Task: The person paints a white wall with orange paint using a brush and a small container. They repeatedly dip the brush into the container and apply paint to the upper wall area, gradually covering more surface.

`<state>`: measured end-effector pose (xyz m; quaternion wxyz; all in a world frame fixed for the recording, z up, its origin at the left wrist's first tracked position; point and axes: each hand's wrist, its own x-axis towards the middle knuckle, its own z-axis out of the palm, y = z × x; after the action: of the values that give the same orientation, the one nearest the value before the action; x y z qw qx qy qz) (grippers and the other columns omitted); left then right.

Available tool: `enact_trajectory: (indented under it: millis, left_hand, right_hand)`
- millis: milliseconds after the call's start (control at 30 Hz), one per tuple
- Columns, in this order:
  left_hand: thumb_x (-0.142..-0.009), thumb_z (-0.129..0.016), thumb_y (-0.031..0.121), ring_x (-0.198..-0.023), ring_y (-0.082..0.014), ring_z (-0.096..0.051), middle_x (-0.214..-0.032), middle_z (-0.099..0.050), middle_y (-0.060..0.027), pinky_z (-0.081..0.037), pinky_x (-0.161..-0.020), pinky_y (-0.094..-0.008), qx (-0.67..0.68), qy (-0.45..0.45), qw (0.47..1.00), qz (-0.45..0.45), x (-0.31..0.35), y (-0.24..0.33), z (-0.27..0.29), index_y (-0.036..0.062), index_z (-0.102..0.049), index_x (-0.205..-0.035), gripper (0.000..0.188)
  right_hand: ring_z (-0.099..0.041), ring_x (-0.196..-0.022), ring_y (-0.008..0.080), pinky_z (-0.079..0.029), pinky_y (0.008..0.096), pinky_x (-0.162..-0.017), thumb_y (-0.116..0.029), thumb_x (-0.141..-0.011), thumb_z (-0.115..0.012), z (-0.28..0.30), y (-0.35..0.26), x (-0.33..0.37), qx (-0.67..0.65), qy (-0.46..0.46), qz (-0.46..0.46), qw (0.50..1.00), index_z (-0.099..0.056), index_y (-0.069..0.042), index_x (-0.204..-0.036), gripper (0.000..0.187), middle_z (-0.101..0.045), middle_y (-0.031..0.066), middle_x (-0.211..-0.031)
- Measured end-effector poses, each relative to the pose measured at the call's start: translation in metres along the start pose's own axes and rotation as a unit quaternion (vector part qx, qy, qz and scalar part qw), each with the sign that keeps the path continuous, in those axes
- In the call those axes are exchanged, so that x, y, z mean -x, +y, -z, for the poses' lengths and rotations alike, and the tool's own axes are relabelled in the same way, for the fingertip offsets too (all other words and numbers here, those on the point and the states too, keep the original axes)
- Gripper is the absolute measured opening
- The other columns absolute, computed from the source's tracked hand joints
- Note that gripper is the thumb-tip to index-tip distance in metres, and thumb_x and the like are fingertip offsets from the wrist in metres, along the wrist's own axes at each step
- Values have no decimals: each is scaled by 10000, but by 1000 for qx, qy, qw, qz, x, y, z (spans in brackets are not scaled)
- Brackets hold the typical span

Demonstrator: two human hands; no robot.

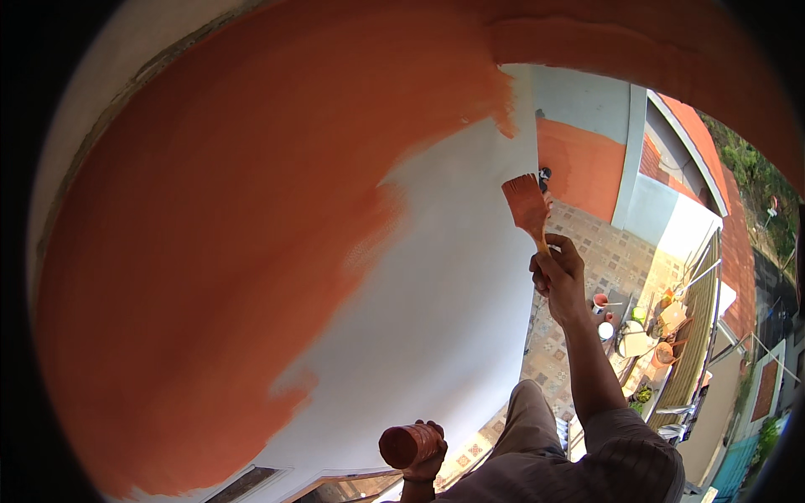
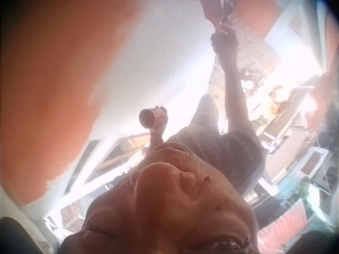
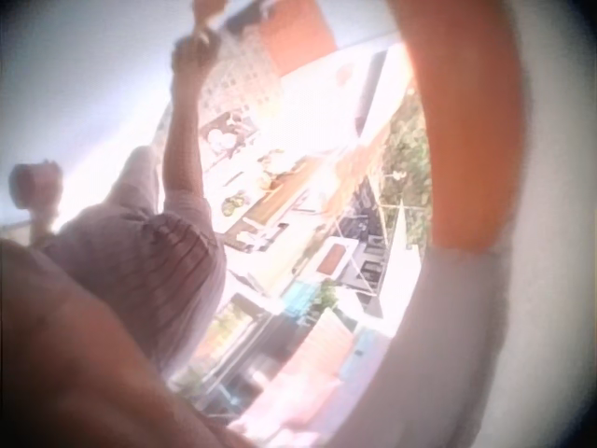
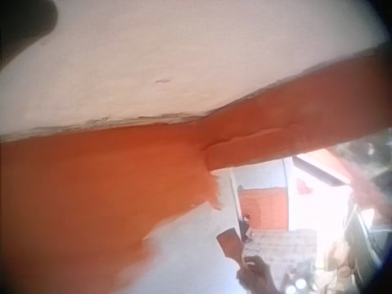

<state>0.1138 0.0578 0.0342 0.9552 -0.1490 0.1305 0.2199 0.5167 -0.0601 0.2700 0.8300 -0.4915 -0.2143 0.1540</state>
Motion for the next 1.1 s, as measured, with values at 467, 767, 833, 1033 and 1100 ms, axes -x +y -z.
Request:
enact_trajectory:
  millis: [467,767,833,1033,1100]
  left_hand:
    - [-890,-716,481,-1308,-205,-563,-1237,-694,51,-509,-1006,-524,39,29,996,72,-4,6,-7,195,-703,-1207,427]
    - [-879,-733,491,-1325,-194,-548,-1242,-689,58,-500,-1026,-516,-28,-2,997,71,-8,1,-8,190,-693,-1216,453]
    - [-876,-743,488,-1328,-194,-543,-1243,-687,47,-501,-1028,-521,-33,-22,997,69,-6,-1,-10,181,-689,-1225,468]
    - [-889,-741,485,-1306,-227,-551,-1239,-673,-19,-510,-1018,-534,-44,-9,998,39,-4,-6,-14,142,-673,-1254,505]
    - [-875,-730,590,-1277,-310,-554,-1260,-645,-125,-548,-989,-551,-12,-16,999,32,-6,-9,-14,77,-628,-1301,675]
  right_hand:
    - [-673,-875,176,-553,327,-709,57,-924,-685,11,28,75,34,-179,-49,982,-588,-16,-1322,416,-622,59,-899]
    - [-661,-1024,120,-540,272,-752,-342,-1114,-552,21,3,59,194,81,26,977,-664,-56,-1364,396,-716,92,-1194]
    - [-679,-1004,135,-554,288,-751,-382,-1121,-519,26,5,56,111,108,55,986,-663,-54,-1354,428,-716,85,-1161]
    - [-688,-872,219,-600,369,-790,-599,-1064,-510,44,11,65,-168,202,-4,965,-585,-50,-1218,575,-700,150,-1012]
    - [-686,-937,259,-594,391,-852,-612,-1061,-501,49,10,67,-201,182,-18,962,-537,-32,-1226,604,-659,158,-1043]
